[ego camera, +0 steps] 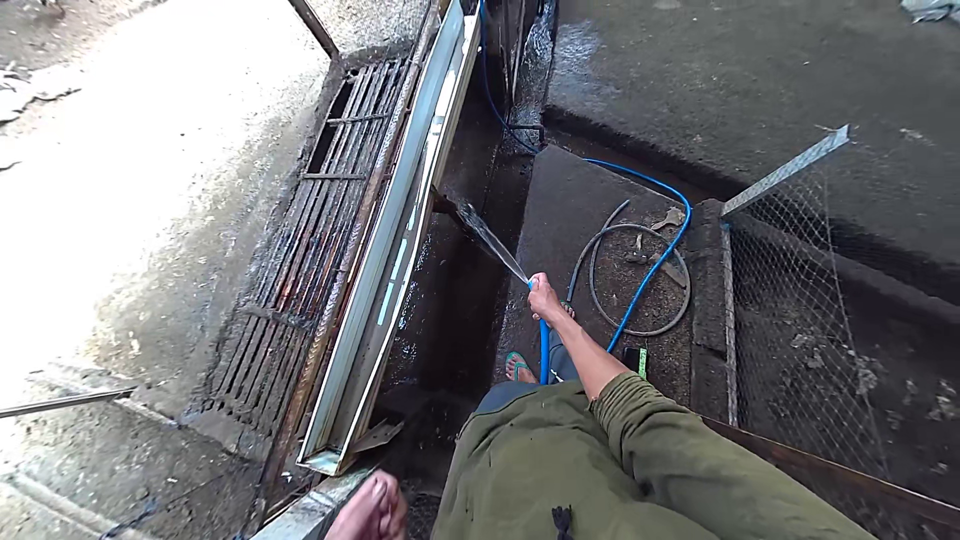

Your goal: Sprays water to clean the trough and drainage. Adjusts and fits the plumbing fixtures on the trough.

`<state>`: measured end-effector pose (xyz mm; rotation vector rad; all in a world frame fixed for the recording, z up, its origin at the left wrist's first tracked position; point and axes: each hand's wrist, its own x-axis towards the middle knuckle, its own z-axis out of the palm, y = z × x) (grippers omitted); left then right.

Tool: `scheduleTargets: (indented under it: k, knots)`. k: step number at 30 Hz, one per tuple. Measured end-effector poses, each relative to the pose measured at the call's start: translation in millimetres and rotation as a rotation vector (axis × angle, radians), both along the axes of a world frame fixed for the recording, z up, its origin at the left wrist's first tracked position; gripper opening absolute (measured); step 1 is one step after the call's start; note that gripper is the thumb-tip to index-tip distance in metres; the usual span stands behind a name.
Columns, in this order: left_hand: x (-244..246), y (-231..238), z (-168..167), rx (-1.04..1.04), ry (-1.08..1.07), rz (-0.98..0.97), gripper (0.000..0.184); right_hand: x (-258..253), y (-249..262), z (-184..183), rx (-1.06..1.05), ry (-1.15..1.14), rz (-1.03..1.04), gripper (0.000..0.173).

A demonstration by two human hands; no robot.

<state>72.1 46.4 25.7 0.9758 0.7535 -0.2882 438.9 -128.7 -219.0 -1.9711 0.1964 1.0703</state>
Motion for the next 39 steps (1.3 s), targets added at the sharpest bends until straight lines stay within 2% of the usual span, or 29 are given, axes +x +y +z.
scheduleTargets:
  k: [4, 7, 11, 14, 19, 23, 27, 31, 36, 39]
  knots:
    - [46.1, -22.4, -36.8, 0.161, 0.170, 0.238, 0.032, 29.7, -6.1, -8.8, 0.003, 0.014, 0.001, 0.038]
    - [84.3, -37.8, -55.9, 0.279, 0.233, 0.283, 0.024, 58.0, -12.0, -18.9, -0.003, -0.011, -0.022, 0.038]
    - [136.8, -56.1, -87.9, 0.501, 0.355, 0.149, 0.016, 109.4, -20.3, -27.1, -0.070, -0.041, -0.057, 0.040]
    - [171.7, -80.8, -104.9, 0.615, 0.472, 0.054, 0.015, 150.5, -29.2, -37.7, -0.107, 0.021, -0.002, 0.038]
    - [248.2, -150.1, -93.5, 0.652, 0.611, -0.076, 0.021, 210.3, -40.2, -69.9, -0.004, 0.240, 0.116, 0.035]
    - [310.3, -205.3, -95.0, 0.623, 0.610, -0.086, 0.027, 254.9, -31.0, -87.0, 0.023, 0.255, 0.140, 0.034]
    - [363.0, -243.3, -116.8, 0.694, 0.465, -0.116, 0.029, 283.1, -9.7, -94.8, 0.001, 0.232, 0.149, 0.035]
    - [396.3, -223.8, -101.0, 0.916, 0.375, 0.003, 0.033, 295.2, 16.1, -92.1, -0.049, 0.169, 0.149, 0.037]
    - [395.0, -135.9, -58.5, 1.254, 0.388, 0.243, 0.037, 285.4, 60.1, -89.9, -0.025, 0.189, 0.223, 0.036]
    - [392.0, -94.7, -64.5, 1.331, 0.436, 0.361, 0.033, 280.2, 87.9, -84.9, 0.002, 0.240, 0.232, 0.035]
